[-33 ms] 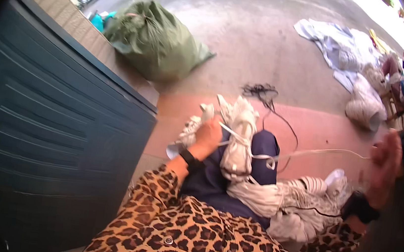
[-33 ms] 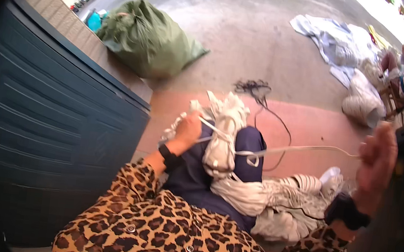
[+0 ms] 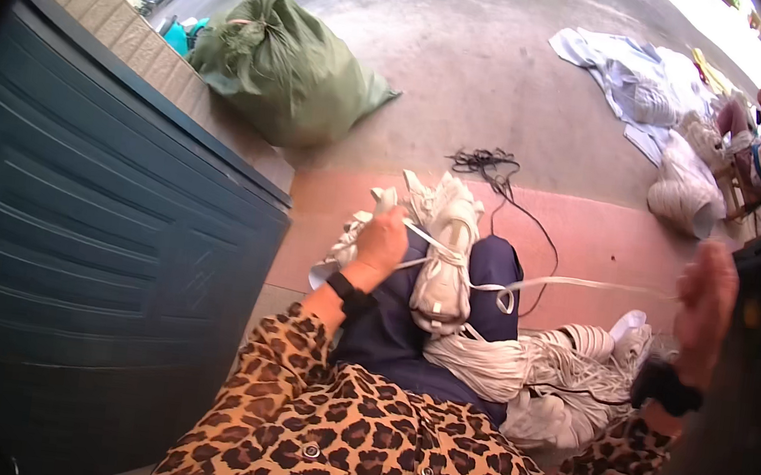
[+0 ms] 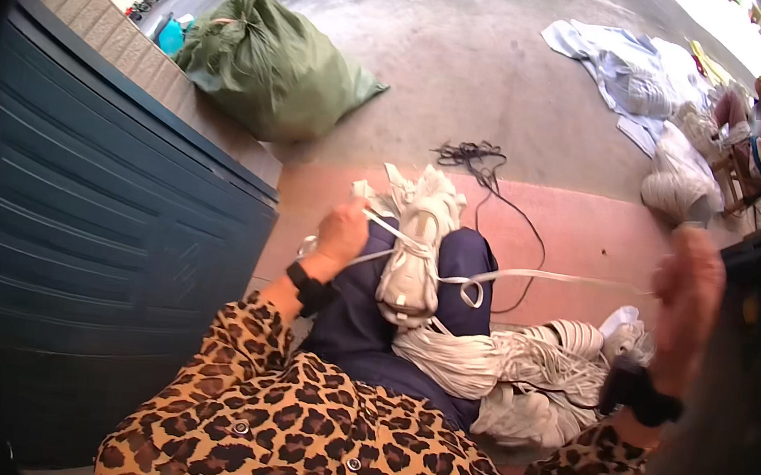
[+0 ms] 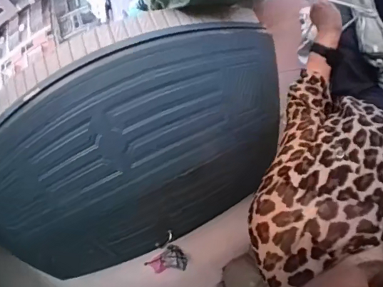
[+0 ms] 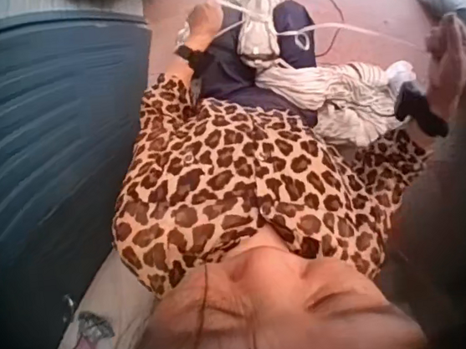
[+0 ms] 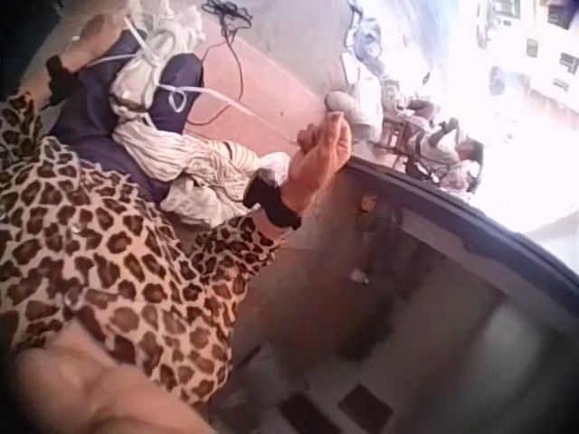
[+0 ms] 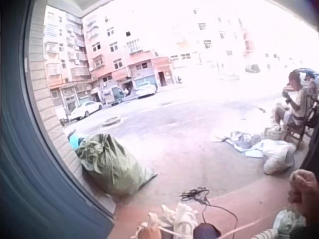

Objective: Tying and organizing white shoe uppers and laces into manufacturing bundles.

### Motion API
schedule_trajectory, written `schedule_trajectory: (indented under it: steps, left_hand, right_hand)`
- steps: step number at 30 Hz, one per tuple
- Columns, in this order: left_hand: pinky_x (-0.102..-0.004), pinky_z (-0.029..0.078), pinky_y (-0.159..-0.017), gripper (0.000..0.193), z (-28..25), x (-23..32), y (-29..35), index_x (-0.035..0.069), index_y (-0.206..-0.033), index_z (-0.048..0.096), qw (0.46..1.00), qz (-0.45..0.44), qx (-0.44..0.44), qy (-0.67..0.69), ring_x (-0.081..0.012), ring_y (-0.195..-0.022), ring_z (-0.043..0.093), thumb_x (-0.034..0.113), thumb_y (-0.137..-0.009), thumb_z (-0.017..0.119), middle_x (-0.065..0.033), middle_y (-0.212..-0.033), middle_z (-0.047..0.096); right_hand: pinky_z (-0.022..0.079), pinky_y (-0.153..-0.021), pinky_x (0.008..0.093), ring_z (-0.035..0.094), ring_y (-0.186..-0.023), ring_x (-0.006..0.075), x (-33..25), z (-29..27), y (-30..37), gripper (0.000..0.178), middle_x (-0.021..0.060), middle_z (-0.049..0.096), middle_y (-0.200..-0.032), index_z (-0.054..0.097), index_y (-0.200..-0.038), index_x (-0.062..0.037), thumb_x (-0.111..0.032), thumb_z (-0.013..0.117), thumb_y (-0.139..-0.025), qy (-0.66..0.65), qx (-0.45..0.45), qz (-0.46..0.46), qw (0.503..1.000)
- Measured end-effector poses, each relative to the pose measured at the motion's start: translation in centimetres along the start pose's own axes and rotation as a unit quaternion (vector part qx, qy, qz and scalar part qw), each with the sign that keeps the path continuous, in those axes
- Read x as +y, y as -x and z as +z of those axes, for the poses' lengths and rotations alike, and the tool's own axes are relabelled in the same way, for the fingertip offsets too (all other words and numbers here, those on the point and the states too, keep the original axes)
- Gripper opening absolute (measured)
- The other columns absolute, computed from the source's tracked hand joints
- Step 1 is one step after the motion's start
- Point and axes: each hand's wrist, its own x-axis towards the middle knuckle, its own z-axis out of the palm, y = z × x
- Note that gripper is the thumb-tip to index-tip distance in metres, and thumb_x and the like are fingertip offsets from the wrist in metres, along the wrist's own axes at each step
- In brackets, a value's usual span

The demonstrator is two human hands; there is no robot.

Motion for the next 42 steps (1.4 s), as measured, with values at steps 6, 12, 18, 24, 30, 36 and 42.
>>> schedule_trajectory:
  steps: [6, 12, 18, 24, 30, 36, 42]
  left_hand:
    - [-0.0456, 0.048, -0.058, 0.016, -0.7, -1.0, 1.1, 0.009, -0.089, 0.055, 0.993, 0.071, -0.056, -0.072, -0.0363, -0.067, 0.061, 0.01, -0.079, 0.044, -0.0181, -0.071, 0.061]
    - [-0.047, 0.046, -0.062, 0.017, -3.0, -8.7, 0.6, 0.008, -0.089, 0.059, 0.987, -0.043, -0.128, -0.092, -0.0402, -0.073, 0.059, 0.016, -0.081, 0.046, -0.0215, -0.077, 0.061]
    - [-0.0445, 0.045, -0.062, 0.015, -9.5, -2.7, 0.1, 0.005, -0.088, 0.057, 0.997, -0.064, -0.031, -0.02, -0.0404, -0.072, 0.056, 0.016, -0.082, 0.051, -0.0216, -0.074, 0.059]
    - [-0.0369, 0.044, -0.048, 0.018, -6.7, -4.1, -1.0, 0.0, -0.084, 0.056, 0.993, -0.022, 0.0, 0.116, -0.0271, -0.051, 0.059, 0.016, -0.084, 0.048, -0.0174, -0.062, 0.059]
    - [-0.0236, 0.036, -0.032, 0.025, -3.6, -5.0, 0.8, 0.0, -0.091, 0.055, 0.86, -0.304, -0.039, 0.408, -0.0116, -0.037, 0.048, 0.02, -0.09, 0.04, -0.0066, -0.053, 0.054]
    - [-0.0209, 0.035, -0.031, 0.017, 1.5, -2.4, 0.8, 0.003, -0.096, 0.048, 0.74, -0.38, -0.059, 0.551, -0.0124, -0.04, 0.049, 0.013, -0.088, 0.036, -0.009, -0.071, 0.056]
    - [-0.043, 0.047, -0.063, 0.019, 6.2, 1.6, 1.7, 0.001, -0.089, 0.057, 0.973, -0.086, -0.055, 0.209, -0.0354, -0.069, 0.06, 0.013, -0.08, 0.044, -0.0203, -0.079, 0.06]
  right_hand:
    - [0.039, -0.05, 0.0242, 0.049, -0.058, 0.0061, 16.2, 7.8, 4.4, 0.02, -0.0002, 0.057, -0.061, 0.064, -0.076, 0.001, -0.019, 0.063, -0.079, 0.268, -0.209, 0.18, 0.923]
    - [0.046, -0.063, 0.0416, 0.06, -0.07, 0.0328, 20.8, 16.4, 7.6, 0.021, 0.0185, 0.061, -0.071, 0.062, -0.092, -0.0067, -0.02, 0.055, -0.077, 0.456, -0.278, 0.01, 0.845]
    - [0.045, -0.054, 0.0414, 0.059, -0.065, 0.0314, 23.5, 17.8, 6.9, 0.029, 0.014, 0.06, -0.07, 0.053, -0.107, -0.011, -0.014, 0.05, -0.078, 0.482, -0.343, -0.109, 0.798]
    - [0.046, -0.056, 0.0391, 0.06, -0.067, 0.0299, 25.3, 16.8, 7.3, 0.023, 0.0128, 0.061, -0.078, 0.054, -0.1, -0.0102, -0.007, 0.046, -0.079, 0.439, -0.314, -0.13, 0.831]
    - [0.033, -0.042, 0.0191, 0.042, -0.049, 0.0047, 18.6, 13.2, 6.8, 0.023, -0.0023, 0.05, -0.059, 0.057, -0.082, -0.0056, -0.024, 0.047, -0.091, 0.023, -0.127, 0.224, 0.966]
    - [0.016, -0.042, 0.0216, 0.015, -0.042, 0.0032, 1.3, -0.4, 3.9, 0.015, -0.0063, 0.023, -0.054, 0.047, -0.088, -0.0072, -0.013, 0.035, -0.094, -0.338, -0.044, -0.089, 0.936]
    - [0.017, -0.045, 0.0233, 0.018, -0.045, 0.0064, -11.6, -16.5, 10.4, 0.012, -0.0038, 0.023, -0.055, 0.041, -0.081, -0.0028, -0.003, 0.032, -0.09, -0.217, -0.05, -0.244, 0.944]
